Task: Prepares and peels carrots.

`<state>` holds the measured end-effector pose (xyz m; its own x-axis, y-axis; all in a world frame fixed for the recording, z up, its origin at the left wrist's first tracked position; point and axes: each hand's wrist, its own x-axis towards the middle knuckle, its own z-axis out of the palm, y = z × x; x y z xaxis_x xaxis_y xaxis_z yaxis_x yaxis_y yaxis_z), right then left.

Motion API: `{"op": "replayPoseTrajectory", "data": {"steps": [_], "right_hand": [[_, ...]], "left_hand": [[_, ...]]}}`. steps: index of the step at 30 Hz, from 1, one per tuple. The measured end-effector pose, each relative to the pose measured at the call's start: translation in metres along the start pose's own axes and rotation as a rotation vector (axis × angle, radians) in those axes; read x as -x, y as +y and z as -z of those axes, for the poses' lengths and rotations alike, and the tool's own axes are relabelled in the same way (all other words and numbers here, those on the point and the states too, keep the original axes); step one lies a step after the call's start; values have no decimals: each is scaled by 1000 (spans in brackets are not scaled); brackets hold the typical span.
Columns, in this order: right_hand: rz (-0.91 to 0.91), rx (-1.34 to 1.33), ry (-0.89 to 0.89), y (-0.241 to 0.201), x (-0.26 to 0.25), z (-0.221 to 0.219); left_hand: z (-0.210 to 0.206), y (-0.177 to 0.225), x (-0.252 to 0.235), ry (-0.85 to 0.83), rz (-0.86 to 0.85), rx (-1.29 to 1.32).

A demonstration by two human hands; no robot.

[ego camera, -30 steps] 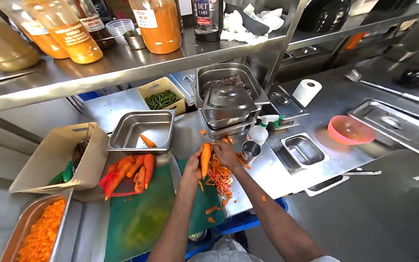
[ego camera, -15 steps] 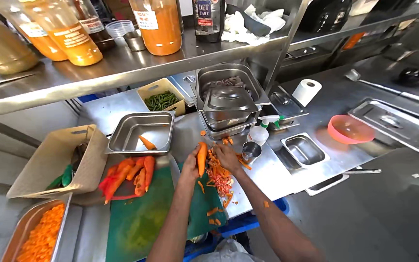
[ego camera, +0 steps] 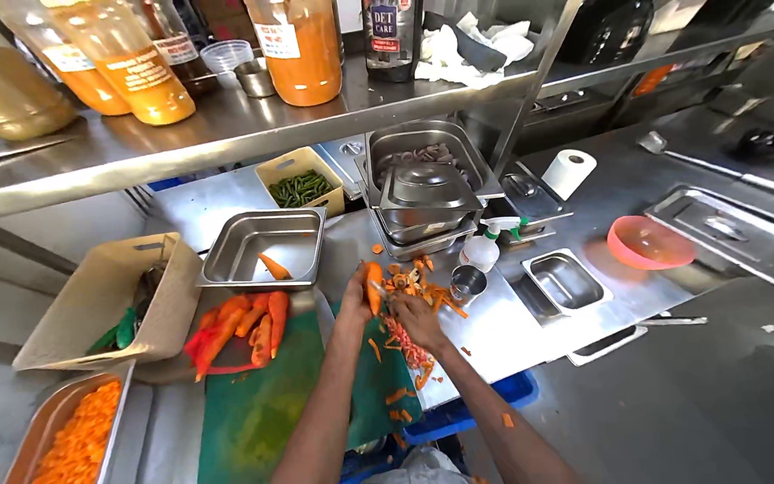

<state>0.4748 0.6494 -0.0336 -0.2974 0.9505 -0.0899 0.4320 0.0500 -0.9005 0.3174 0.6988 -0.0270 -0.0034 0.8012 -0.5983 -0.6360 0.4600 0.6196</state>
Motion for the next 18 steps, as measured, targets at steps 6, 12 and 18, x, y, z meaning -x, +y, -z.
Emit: {"op": "replayPoseTrajectory", "data": {"steps": [6, 12, 18], "right_hand": [[-38, 236, 130, 18, -58, 28], [56, 315, 100, 3, -9, 0], [25, 68, -7, -2, 0, 0]], "left_hand": [[-2, -10, 18, -60, 31, -139], [-13, -5, 17, 3, 23, 52], [-5, -2, -6, -25, -13, 51]]}}
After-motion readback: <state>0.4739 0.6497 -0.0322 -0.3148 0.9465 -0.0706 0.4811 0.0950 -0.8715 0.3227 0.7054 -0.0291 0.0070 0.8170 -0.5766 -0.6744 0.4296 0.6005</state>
